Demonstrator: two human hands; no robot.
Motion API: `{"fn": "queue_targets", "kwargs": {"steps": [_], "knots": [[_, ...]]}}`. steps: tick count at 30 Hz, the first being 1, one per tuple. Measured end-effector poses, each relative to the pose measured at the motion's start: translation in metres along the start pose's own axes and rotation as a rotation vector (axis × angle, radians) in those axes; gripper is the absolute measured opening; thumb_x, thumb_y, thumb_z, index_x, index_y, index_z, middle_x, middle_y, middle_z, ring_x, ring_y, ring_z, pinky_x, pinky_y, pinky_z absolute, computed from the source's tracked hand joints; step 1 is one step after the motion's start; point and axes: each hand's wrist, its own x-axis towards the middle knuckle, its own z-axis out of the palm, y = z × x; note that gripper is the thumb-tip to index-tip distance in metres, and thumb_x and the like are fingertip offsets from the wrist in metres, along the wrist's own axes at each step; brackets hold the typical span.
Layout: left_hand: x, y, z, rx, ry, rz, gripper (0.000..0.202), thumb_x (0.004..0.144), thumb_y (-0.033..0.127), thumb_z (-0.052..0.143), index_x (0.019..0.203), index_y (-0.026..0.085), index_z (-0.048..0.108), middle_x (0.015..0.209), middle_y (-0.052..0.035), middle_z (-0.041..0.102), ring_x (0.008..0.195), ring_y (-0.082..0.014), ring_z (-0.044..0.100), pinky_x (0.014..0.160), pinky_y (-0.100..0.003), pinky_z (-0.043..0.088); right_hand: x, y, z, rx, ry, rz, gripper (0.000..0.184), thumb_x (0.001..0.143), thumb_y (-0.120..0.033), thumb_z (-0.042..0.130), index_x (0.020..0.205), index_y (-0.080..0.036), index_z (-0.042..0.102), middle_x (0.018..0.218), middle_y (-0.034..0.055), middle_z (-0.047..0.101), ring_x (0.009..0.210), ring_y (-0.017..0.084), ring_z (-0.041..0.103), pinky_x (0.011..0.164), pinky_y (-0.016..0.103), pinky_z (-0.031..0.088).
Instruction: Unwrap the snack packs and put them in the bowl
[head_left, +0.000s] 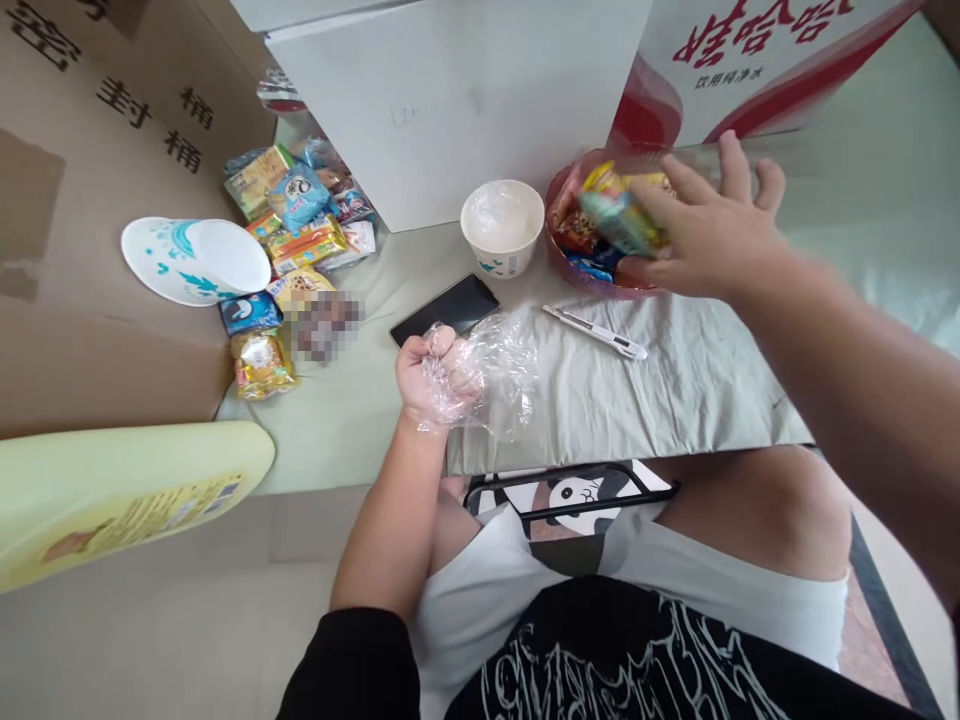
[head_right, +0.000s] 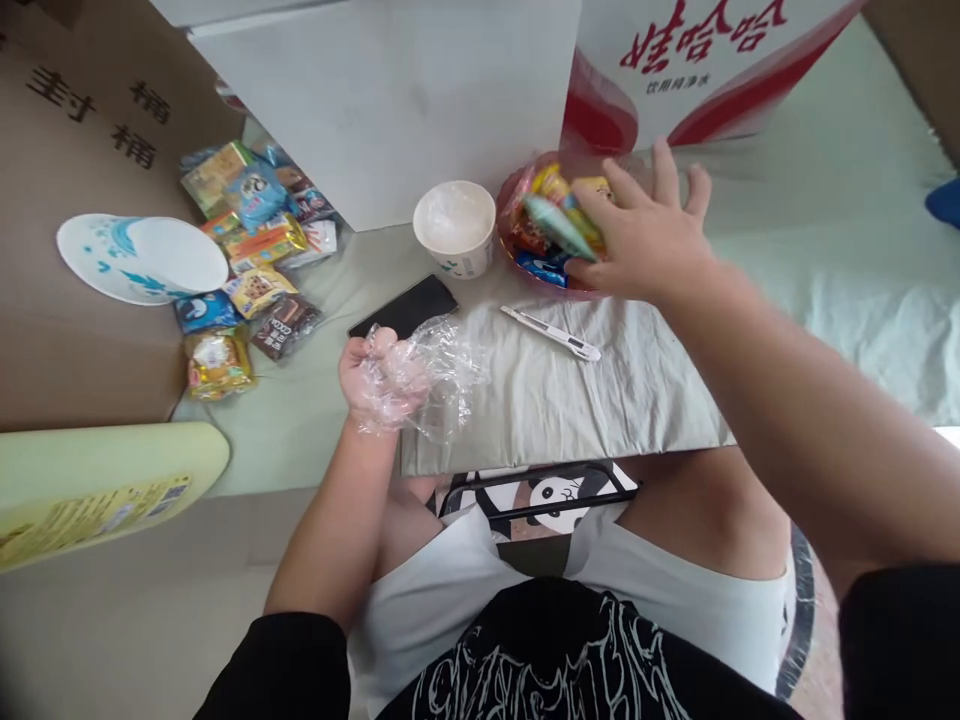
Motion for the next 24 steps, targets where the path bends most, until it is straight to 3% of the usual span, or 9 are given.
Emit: {"fn": "queue_targets", "kwargs": {"steps": [3, 7, 10, 13, 16, 17, 19, 21, 24], "knots": [[-0.003, 0.000, 0.002, -0.027, 0.004, -0.009, 0.046, 0.097, 0.049, 0.033, 0.060, 0.022, 0.025, 0.047, 0.0061, 0.016, 0.033, -0.0067, 0.010, 0.035, -0.023, 0.017, -0.002, -0.012, -0.003, -0.121, -0.105, -0.037, 0.085, 0.082, -0.064, 0.071, 0.155, -0.028, 0.046, 0.170, 0.0134, 0.029, 0.157, 0.052, 0.001, 0.112, 0.083, 0.001], [-0.004, -0.003, 0.004, -0.013, -0.046, -0.037, 0.049, 0.095, 0.056, 0.038, 0.061, 0.022, 0.025, 0.047, 0.0074, 0.012, 0.032, -0.0055, 0.009, 0.036, -0.023, 0.018, -0.023, -0.021, 0.005, -0.113, -0.091, 0.001, 0.059, 0.097, -0.045, 0.057, 0.152, -0.025, 0.049, 0.165, 0.0138, 0.040, 0.155, 0.045, 0.024, 0.117, 0.076, 0.012], [-0.003, -0.005, 0.004, -0.037, -0.101, -0.064, 0.050, 0.093, 0.057, 0.040, 0.061, 0.022, 0.023, 0.046, 0.0078, 0.010, 0.032, -0.0052, 0.009, 0.036, -0.022, 0.018, -0.045, -0.020, 0.014, -0.043, 0.147, 0.018, 0.052, 0.096, -0.035, 0.059, 0.146, -0.022, 0.054, 0.164, 0.0161, 0.041, 0.155, 0.043, 0.028, 0.119, 0.071, 0.020], [-0.005, -0.008, 0.006, -0.063, -0.137, -0.127, 0.048, 0.091, 0.055, 0.039, 0.060, 0.023, 0.024, 0.045, 0.0073, 0.012, 0.031, -0.0053, 0.007, 0.034, -0.021, 0.016, -0.073, -0.027, 0.021, 0.173, 0.391, -0.184, 0.052, 0.091, -0.031, 0.064, 0.142, -0.021, 0.055, 0.152, 0.0186, 0.053, 0.147, 0.035, 0.043, 0.120, 0.061, 0.031], [-0.008, -0.015, 0.013, -0.043, -0.200, -0.279, 0.041, 0.086, 0.049, 0.045, 0.058, 0.023, 0.030, 0.042, 0.0063, 0.017, 0.030, -0.0063, 0.009, 0.033, -0.021, 0.014, -0.099, -0.050, 0.036, 0.600, 0.118, -0.433, 0.069, 0.092, -0.042, 0.067, 0.153, -0.027, 0.040, 0.159, 0.0159, 0.044, 0.149, 0.032, 0.042, 0.122, 0.054, 0.037], [-0.009, -0.019, 0.016, -0.026, -0.247, -0.339, 0.037, 0.082, 0.046, 0.049, 0.057, 0.023, 0.033, 0.042, 0.0057, 0.020, 0.029, -0.0070, 0.013, 0.032, -0.022, 0.015, -0.105, -0.059, 0.043, 0.712, 0.028, -0.478, 0.087, 0.086, -0.051, 0.073, 0.158, -0.027, 0.031, 0.165, 0.0160, 0.034, 0.154, 0.034, 0.034, 0.124, 0.056, 0.033], [-0.009, -0.027, 0.022, 0.023, -0.364, -0.436, 0.028, 0.073, 0.038, 0.056, 0.057, 0.022, 0.039, 0.041, 0.0038, 0.028, 0.030, -0.0082, 0.020, 0.032, -0.022, 0.018, -0.110, -0.075, 0.057, 0.909, -0.134, -0.487, 0.099, 0.083, -0.058, 0.075, 0.162, -0.028, 0.023, 0.165, 0.0154, 0.035, 0.153, 0.035, 0.036, 0.124, 0.055, 0.034], [-0.006, -0.032, 0.025, 0.078, -0.431, -0.475, 0.022, 0.068, 0.032, 0.060, 0.059, 0.020, 0.045, 0.043, 0.0023, 0.036, 0.031, -0.0081, 0.026, 0.032, -0.022, 0.019, -0.109, -0.082, 0.066, 1.103, -0.274, -0.455, 0.092, 0.086, -0.063, 0.069, 0.161, -0.030, 0.027, 0.158, 0.0135, 0.047, 0.146, 0.033, 0.046, 0.121, 0.053, 0.040], [0.001, -0.033, 0.025, 0.124, -0.401, -0.452, 0.018, 0.070, 0.029, 0.062, 0.064, 0.018, 0.048, 0.048, 0.0025, 0.042, 0.032, -0.0061, 0.028, 0.032, -0.019, 0.016, -0.103, -0.070, 0.073, 1.395, -0.367, -0.315, 0.072, 0.092, -0.076, 0.048, 0.148, -0.032, 0.049, 0.149, 0.0093, 0.057, 0.134, 0.031, 0.057, 0.110, 0.050, 0.050]]}}
